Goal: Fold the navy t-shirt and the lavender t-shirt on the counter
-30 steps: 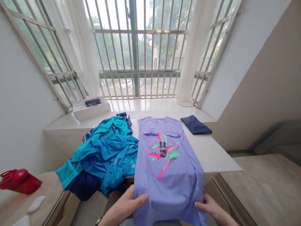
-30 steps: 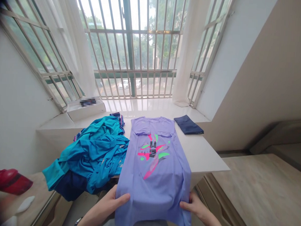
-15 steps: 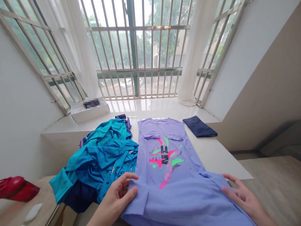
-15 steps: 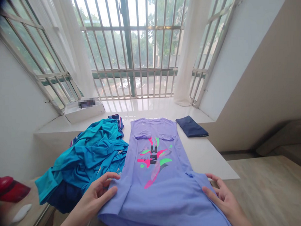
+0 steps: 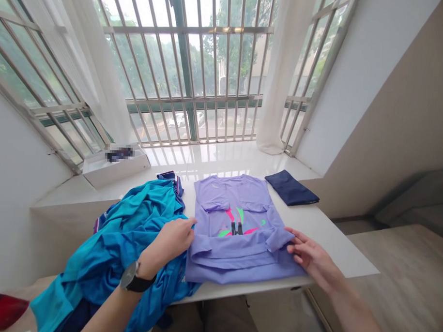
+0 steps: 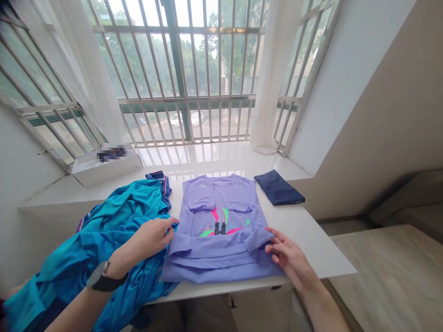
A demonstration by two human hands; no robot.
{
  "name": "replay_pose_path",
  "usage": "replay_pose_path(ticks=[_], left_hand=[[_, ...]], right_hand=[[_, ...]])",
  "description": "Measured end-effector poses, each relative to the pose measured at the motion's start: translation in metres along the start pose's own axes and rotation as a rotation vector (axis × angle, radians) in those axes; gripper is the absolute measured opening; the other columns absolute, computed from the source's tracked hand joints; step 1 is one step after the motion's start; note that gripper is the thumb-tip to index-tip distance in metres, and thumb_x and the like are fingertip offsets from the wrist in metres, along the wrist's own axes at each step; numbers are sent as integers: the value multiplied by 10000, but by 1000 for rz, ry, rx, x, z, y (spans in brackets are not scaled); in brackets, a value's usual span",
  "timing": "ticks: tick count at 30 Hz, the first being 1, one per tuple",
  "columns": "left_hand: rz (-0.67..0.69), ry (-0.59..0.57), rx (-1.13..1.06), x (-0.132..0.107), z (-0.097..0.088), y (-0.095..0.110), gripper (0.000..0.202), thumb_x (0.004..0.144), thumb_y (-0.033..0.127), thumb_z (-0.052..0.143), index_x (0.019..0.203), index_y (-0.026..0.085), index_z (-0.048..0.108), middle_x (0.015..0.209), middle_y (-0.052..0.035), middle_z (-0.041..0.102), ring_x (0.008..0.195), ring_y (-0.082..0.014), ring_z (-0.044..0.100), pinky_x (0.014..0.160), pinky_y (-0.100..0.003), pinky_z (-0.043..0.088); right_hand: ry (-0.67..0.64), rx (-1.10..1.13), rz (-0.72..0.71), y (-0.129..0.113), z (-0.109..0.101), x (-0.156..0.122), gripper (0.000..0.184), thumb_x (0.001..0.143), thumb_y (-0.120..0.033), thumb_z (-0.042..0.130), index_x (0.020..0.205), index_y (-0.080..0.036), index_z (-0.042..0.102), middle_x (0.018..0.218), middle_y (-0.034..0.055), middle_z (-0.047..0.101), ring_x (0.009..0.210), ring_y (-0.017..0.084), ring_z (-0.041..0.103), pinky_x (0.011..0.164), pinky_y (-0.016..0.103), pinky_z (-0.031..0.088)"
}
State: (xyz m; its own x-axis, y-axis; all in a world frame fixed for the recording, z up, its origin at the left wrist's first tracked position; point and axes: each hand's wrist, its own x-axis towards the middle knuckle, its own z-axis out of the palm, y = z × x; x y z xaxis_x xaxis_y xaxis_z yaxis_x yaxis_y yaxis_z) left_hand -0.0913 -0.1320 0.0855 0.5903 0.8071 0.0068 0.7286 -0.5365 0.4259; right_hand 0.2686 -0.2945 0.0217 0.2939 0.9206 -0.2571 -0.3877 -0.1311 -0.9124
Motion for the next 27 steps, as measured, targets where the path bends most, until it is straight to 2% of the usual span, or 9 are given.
replay_pose_path(ticks=[2,5,8,11,14,18,22,25,27], left_hand=[[82,17,175,21,-8,18,321,889,237,456,1123,181,667,883,-108,707,837,-260,665,736,-311,453],[383,-64,166,57,-11,61,310,914,294,487,1162,192,642,944,-96,710,874,-245,668,746,-294,459],[627,-167,102,89,5,106,350,880,437,588,1114,188,664,942,-91,712,856,-236,670,721,-280,465],[714,-219,76,107,31,133,518,800,619,635,1059,172,674,879,-98,705,795,-241,670,668,-285,459],[742,-238,32,112,48,141,575,777,707,597,975,173,672,784,-75,682,723,-225,655,613,-282,434],[810,-273,-13,111,56,136,534,720,700,664,849,183,632,753,-42,647,680,-189,621,577,-265,399],[931,-314,-10,106,57,137,436,721,523,755,937,180,593,877,-50,654,716,-182,611,569,-267,387],[936,-254,-9,103,53,143,219,832,369,658,922,181,590,882,-53,658,698,-171,613,558,-267,373],[936,-221,-36,101,47,148,170,897,349,564,870,184,595,840,-47,657,682,-165,617,553,-263,368]], right_hand=[[4,-18,-1,5,-1,5,454,701,-269,787,1139,-222,675,789,10,684,624,118,568,462,178,407],[9,-54,-13,7,0,8,475,766,-353,763,1202,-207,645,690,-5,653,565,101,510,480,179,388],[31,-65,-39,4,6,6,506,764,-396,766,1208,-189,639,664,-15,636,520,84,459,475,186,361],[85,-59,-79,0,16,1,539,761,-431,760,1217,-173,635,654,-13,627,501,84,441,466,200,340],[136,-38,-122,-5,25,-7,588,750,-421,768,1258,-171,610,670,0,641,522,92,457,477,204,344],[179,-2,-144,-7,36,-22,600,772,-397,753,1311,-205,574,701,0,640,541,88,464,495,200,357],[221,41,-190,-2,48,-37,651,815,-396,717,1406,-279,470,704,-23,615,517,76,428,466,186,333],[307,13,-263,1,57,-44,745,813,-388,729,1459,-360,359,831,-26,645,487,56,404,453,184,319],[367,-42,-313,2,63,-46,812,783,-397,760,1465,-386,319,955,-3,671,479,53,420,450,196,329]])
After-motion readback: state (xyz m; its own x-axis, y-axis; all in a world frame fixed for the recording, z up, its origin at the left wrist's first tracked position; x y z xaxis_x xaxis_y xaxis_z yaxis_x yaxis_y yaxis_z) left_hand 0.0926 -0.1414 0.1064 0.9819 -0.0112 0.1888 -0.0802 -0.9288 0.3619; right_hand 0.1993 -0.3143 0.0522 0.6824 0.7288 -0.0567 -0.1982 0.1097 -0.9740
